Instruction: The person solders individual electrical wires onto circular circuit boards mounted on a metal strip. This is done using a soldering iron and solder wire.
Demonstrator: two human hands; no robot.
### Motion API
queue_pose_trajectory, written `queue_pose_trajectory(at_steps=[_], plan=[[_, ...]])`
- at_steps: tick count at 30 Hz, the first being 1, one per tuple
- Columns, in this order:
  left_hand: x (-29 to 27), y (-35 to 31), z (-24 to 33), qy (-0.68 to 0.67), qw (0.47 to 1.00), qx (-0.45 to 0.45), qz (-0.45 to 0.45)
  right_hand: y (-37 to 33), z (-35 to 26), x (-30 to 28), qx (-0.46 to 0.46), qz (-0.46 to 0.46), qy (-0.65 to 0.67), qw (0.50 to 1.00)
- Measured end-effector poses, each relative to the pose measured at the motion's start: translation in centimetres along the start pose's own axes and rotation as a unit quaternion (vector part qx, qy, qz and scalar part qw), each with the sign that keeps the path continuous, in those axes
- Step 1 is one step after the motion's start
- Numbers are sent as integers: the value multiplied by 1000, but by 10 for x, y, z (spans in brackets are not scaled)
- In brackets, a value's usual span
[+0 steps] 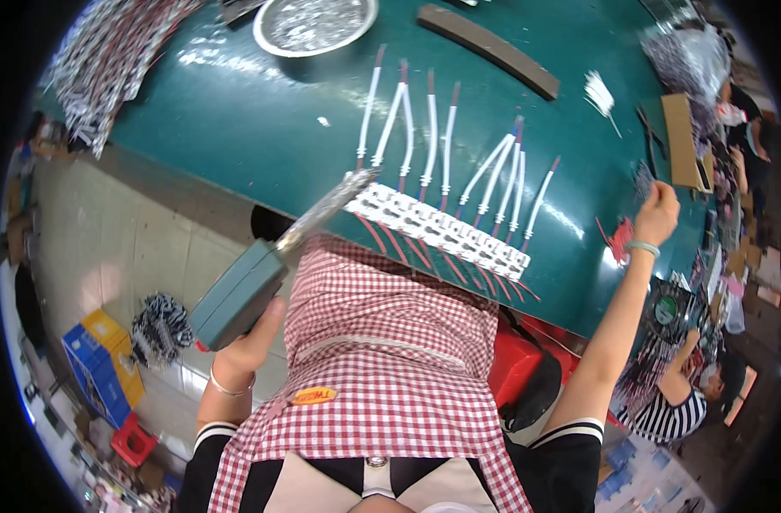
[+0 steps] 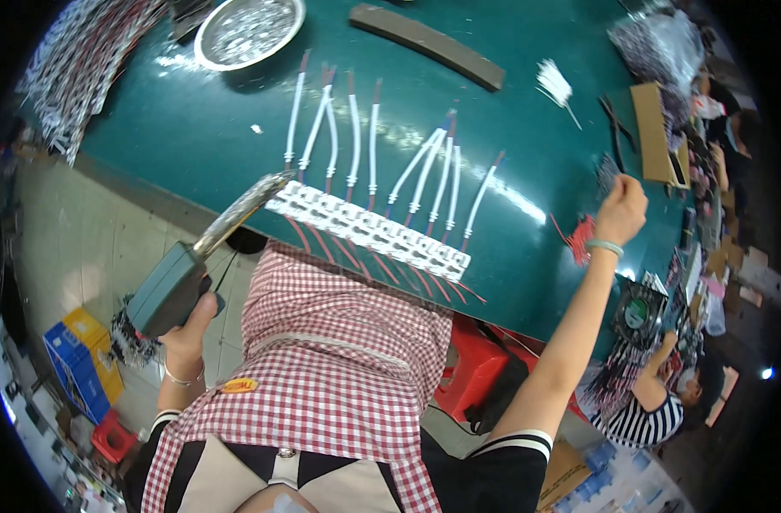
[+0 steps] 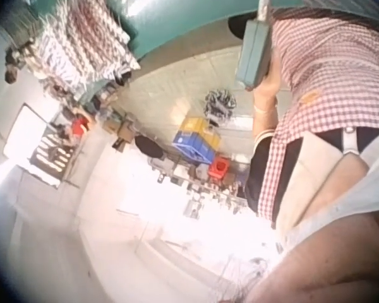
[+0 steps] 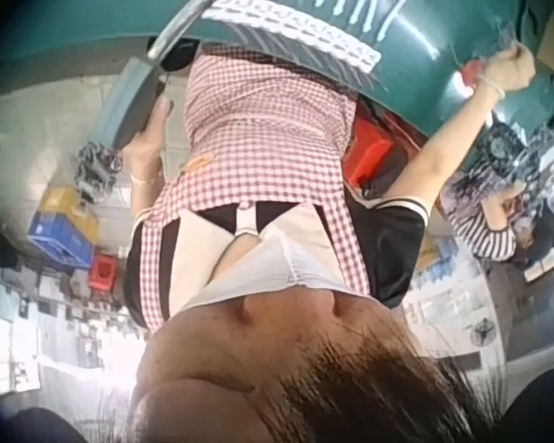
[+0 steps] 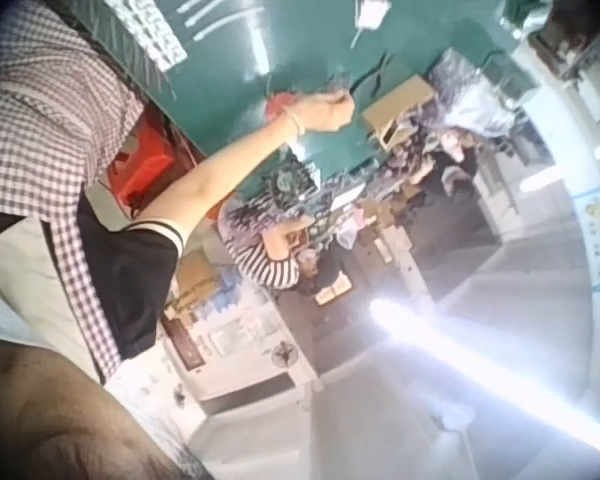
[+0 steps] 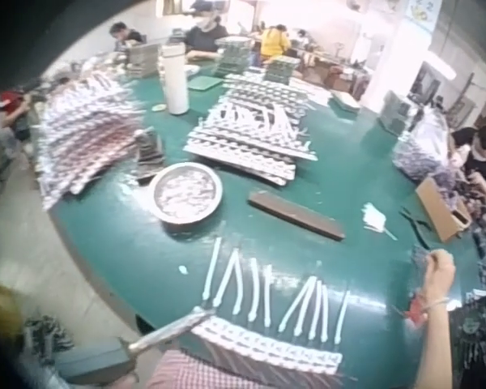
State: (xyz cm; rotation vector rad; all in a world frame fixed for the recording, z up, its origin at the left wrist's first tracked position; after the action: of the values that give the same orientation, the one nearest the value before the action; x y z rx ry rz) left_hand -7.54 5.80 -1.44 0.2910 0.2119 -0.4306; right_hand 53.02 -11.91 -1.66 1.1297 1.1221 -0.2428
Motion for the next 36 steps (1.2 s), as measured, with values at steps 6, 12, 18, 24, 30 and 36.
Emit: queue_pose_trajectory(at_steps=[6, 12, 18, 24, 30, 36], plan=[[1, 1, -1, 14, 999, 37, 4, -20, -96, -55, 85, 10, 260, 962], [0, -3, -1, -11, 1000, 22, 12, -128, -262, -145, -71, -187, 472, 859], [-4, -5, 3, 32, 998, 53, -21, -186, -309, -137, -103, -209, 486, 842], [-2, 0, 6, 33, 999, 33, -28, -198, -311, -127, -120, -159, 454, 869], [-3, 10, 11, 79, 990, 80, -89, -201, -308, -127, -112, -164, 461, 865], [-1, 9, 8, 83, 988, 77, -104, -199, -307, -128, -96, -197, 457, 862]])
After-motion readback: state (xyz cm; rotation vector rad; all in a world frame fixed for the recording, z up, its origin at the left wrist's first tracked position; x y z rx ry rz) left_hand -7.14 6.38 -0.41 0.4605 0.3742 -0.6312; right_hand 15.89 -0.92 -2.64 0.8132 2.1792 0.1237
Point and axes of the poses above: each hand's wrist, its own y-axis towards the middle knuckle, its own x-axis out of the palm, z = x × y, the point moved 1 cm from there along y, towards the middle knuckle, and after that the axes turned 10 degrees about x, right-handed, at the moved point
